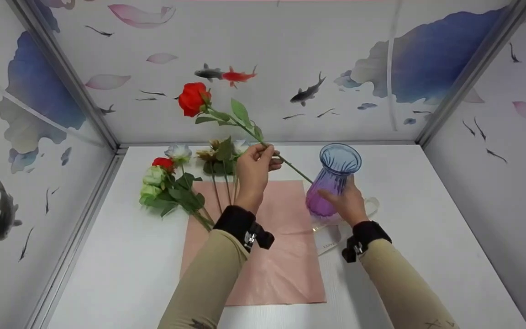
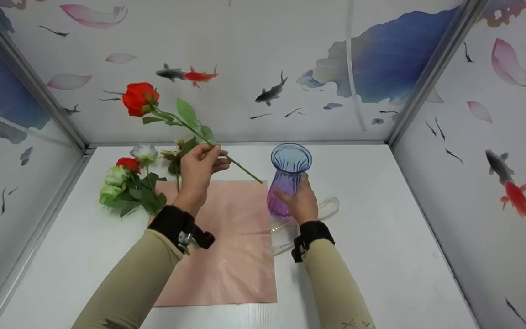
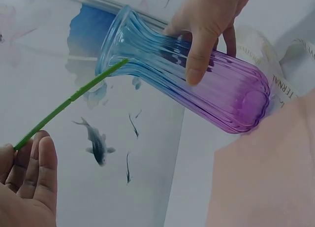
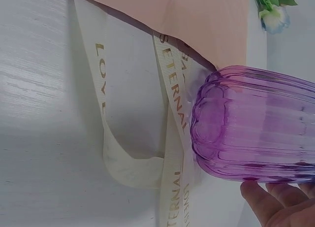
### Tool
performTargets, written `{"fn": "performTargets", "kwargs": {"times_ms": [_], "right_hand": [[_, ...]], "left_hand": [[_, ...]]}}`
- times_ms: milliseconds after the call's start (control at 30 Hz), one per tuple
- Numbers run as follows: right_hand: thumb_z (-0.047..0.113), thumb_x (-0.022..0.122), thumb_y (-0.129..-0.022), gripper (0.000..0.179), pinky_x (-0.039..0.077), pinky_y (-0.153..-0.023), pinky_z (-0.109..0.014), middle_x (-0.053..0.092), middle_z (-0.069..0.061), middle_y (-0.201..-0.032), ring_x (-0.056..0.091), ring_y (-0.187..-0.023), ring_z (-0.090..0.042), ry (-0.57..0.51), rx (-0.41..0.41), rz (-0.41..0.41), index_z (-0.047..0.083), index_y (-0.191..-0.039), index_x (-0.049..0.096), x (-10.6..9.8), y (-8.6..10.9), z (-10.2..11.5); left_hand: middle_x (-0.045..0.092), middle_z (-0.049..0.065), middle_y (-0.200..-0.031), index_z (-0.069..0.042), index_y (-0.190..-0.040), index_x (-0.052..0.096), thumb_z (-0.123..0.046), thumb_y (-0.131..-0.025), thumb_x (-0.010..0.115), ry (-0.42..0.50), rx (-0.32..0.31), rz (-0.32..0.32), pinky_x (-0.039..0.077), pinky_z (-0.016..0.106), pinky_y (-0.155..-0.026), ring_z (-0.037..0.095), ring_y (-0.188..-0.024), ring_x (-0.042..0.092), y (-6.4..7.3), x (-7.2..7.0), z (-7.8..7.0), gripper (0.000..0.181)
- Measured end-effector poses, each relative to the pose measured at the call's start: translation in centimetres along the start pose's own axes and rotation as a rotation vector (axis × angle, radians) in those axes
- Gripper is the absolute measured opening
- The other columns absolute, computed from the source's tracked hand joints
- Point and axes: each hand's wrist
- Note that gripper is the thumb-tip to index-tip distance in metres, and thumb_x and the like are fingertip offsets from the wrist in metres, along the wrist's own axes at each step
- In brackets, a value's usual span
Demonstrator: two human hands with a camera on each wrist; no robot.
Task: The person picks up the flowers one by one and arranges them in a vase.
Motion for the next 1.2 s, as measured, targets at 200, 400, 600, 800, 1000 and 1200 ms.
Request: {"fn": "performTargets", "kwargs": {"times_ms": [200, 400, 600, 800, 1000, 1200], "right_hand": [[0.046, 0.079, -0.089, 0.110, 0.035, -0.116, -0.059, 0.039, -0.027, -0.157, 0.042, -0.143, -0.045, -0.010, -0.003, 0.001, 0.010, -0.163, 0.006, 0.0, 0.0, 0.1], [0.048, 0.079, -0.088, 0.111, 0.036, -0.115, -0.060, 0.040, -0.027, -0.157, 0.044, -0.142, -0.045, -0.015, -0.004, 0.000, 0.009, -0.163, 0.007, 0.1, 0.1, 0.1], [0.049, 0.079, -0.088, 0.114, 0.037, -0.114, -0.060, 0.041, -0.029, -0.156, 0.045, -0.140, -0.046, 0.002, -0.009, -0.008, 0.008, -0.163, 0.005, 0.1, 0.1, 0.0], [0.051, 0.079, -0.087, 0.114, 0.035, -0.115, -0.060, 0.039, -0.027, -0.158, 0.042, -0.143, -0.045, 0.004, -0.005, -0.002, 0.010, -0.163, 0.005, 0.1, 0.0, -0.1], [0.048, 0.078, -0.089, 0.111, 0.035, -0.115, -0.060, 0.040, -0.028, -0.157, 0.043, -0.142, -0.045, 0.019, -0.014, -0.004, 0.011, -0.163, 0.005, 0.0, -0.1, -0.1], [0.049, 0.079, -0.088, 0.113, 0.034, -0.115, -0.061, 0.039, -0.029, -0.157, 0.042, -0.142, -0.047, 0.016, -0.005, -0.002, 0.009, -0.163, 0.005, -0.1, 0.0, 0.0]], "left_hand": [[0.070, 0.020, -0.106, 0.002, -0.114, 0.064, -0.012, -0.104, 0.061, 0.024, 0.078, -0.027, 0.061, 0.036, -0.083, 0.029, -0.090, 0.074, -0.3, 1.0, -0.5, 0.018], [0.070, 0.019, -0.103, 0.000, -0.113, 0.065, -0.012, -0.104, 0.060, 0.038, 0.109, -0.034, 0.061, 0.035, -0.083, 0.027, -0.089, 0.074, -0.4, 1.8, -0.7, 0.016], [0.070, 0.021, -0.104, 0.000, -0.112, 0.066, -0.011, -0.104, 0.061, 0.043, 0.134, -0.031, 0.061, 0.034, -0.082, 0.028, -0.089, 0.074, -0.7, 2.7, -0.9, 0.015], [0.070, 0.023, -0.105, 0.000, -0.113, 0.065, -0.010, -0.103, 0.061, 0.039, 0.157, -0.023, 0.061, 0.034, -0.083, 0.030, -0.091, 0.074, -0.8, 3.5, -1.2, 0.014], [0.071, 0.016, -0.101, 0.003, -0.110, 0.066, -0.008, -0.102, 0.062, -0.053, 0.186, 0.001, 0.061, 0.032, -0.081, 0.028, -0.091, 0.075, -0.9, 4.2, -1.1, 0.014], [0.073, 0.014, -0.100, 0.000, -0.108, 0.068, -0.010, -0.102, 0.063, -0.177, 0.179, 0.052, 0.060, 0.029, -0.080, 0.027, -0.091, 0.074, -0.9, 4.8, -1.1, 0.012]]}}
Point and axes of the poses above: each hand's wrist, its own y-axis away from the middle knuckle, its own x-axis out of the palm, z = x × y
